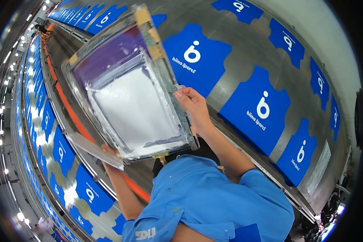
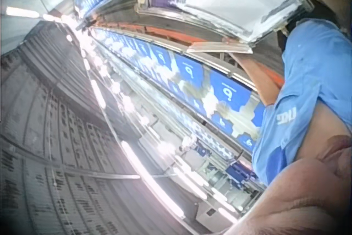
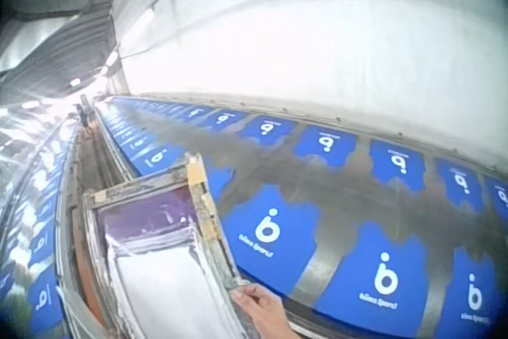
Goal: The person repeatedly applies white ink to a screen printing frame using a squeegee and presses it onto blue t-shirts laid out on a conveyor. The person moves the frame along the line, repositions it, and repeats the squeegee strokes to transfer the logo onto each shirt.
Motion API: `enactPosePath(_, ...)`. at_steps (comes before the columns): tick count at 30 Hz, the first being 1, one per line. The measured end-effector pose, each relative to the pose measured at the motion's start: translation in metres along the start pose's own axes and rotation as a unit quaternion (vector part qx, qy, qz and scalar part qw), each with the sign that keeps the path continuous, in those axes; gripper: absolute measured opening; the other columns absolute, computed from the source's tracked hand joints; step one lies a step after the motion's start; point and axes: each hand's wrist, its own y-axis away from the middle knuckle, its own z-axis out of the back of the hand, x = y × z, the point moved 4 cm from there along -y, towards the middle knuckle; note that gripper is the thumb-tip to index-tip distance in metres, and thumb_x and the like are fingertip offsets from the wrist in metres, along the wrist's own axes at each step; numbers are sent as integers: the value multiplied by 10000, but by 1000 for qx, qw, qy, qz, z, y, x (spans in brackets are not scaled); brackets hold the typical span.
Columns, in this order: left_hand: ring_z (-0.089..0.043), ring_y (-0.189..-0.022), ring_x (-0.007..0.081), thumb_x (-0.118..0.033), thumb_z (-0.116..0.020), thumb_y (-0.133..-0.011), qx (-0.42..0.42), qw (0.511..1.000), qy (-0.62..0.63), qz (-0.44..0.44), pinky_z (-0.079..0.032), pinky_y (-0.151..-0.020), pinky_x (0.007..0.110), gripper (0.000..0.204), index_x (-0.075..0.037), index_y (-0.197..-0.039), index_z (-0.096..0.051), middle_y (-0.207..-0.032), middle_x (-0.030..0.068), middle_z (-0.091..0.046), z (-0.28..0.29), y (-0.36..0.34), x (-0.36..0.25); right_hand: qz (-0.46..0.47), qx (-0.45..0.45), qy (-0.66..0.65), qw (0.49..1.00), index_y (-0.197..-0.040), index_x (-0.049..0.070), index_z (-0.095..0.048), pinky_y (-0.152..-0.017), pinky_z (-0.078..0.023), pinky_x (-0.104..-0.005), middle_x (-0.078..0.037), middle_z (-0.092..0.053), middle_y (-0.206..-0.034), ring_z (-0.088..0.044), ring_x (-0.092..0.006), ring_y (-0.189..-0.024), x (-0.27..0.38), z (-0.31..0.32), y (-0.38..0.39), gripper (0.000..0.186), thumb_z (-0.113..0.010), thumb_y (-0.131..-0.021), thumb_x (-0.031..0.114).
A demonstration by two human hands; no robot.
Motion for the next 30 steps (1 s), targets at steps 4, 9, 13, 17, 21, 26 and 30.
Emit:
enactPosePath(4,-540,-729,84,-293,-702,-928,45,988,-145,24,-485,-609,282,198,-154,-923,-562,-816,-67,-504,-74,-145,-33,148,-149,-16,978,-1252,51,-582,-923,-446,-248,-40,-632,-1154,-570,-94,-1013,35,5,-44,336,-683,-936,103)
enactPosePath(9,-619,-1077,181,-520,-645,-944,172,959,-92,206,-540,-941,356,593,-26,-1269,-606,-1163,78,-650,-251,-307,44,276,-337,42,899,-1360,35,-467,-847,-483,-254,-43,-607,-1069,-576,-106,-919,71,91,-105,486,-693,-940,124)
enactPosePath(13,-562,-1233,257,-755,-532,-877,161,925,-166,300,-478,-1032,415,899,-75,-1460,-450,-1383,126,-567,-352,-360,148,244,-504,120,820,-1311,-3,-526,-740,-490,-235,-43,-640,-909,-598,-101,-818,40,230,-135,448,-705,-921,128)
enactPosePath(17,-562,-1254,276,-759,-438,-919,241,890,-167,348,-482,-1038,428,880,-91,-1492,-407,-1397,143,-554,-361,-391,214,198,-579,133,780,-1284,-11,-557,-696,-477,-223,-59,-677,-918,-610,-103,-791,10,267,-140,432,-714,-913,144)
enactPosePath(21,-546,-1294,293,-774,-372,-929,238,860,-184,412,-483,-1058,445,920,-88,-1540,-310,-1443,165,-504,-360,-386,223,189,-616,135,753,-1260,-12,-573,-649,-455,-219,-60,-687,-908,-597,-80,-772,-24,278,-130,405,-717,-913,140)
enactPosePath(26,-544,-1281,295,-725,-426,-946,199,818,-115,528,-482,-1056,431,890,-82,-1547,-295,-1463,158,-484,-311,-412,247,168,-620,141,754,-1246,9,-591,-619,-435,-210,-38,-690,-868,-583,-66,-733,-31,251,-127,372,-715,-914,124)
enactPosePath(30,-528,-1291,286,-684,-448,-963,192,854,-165,454,-464,-1072,414,858,-38,-1516,-336,-1443,144,-503,-335,-392,228,162,-644,168,729,-1245,22,-599,-617,-442,-218,-55,-696,-876,-582,-68,-725,-17,252,-123,349,-700,-920,100)
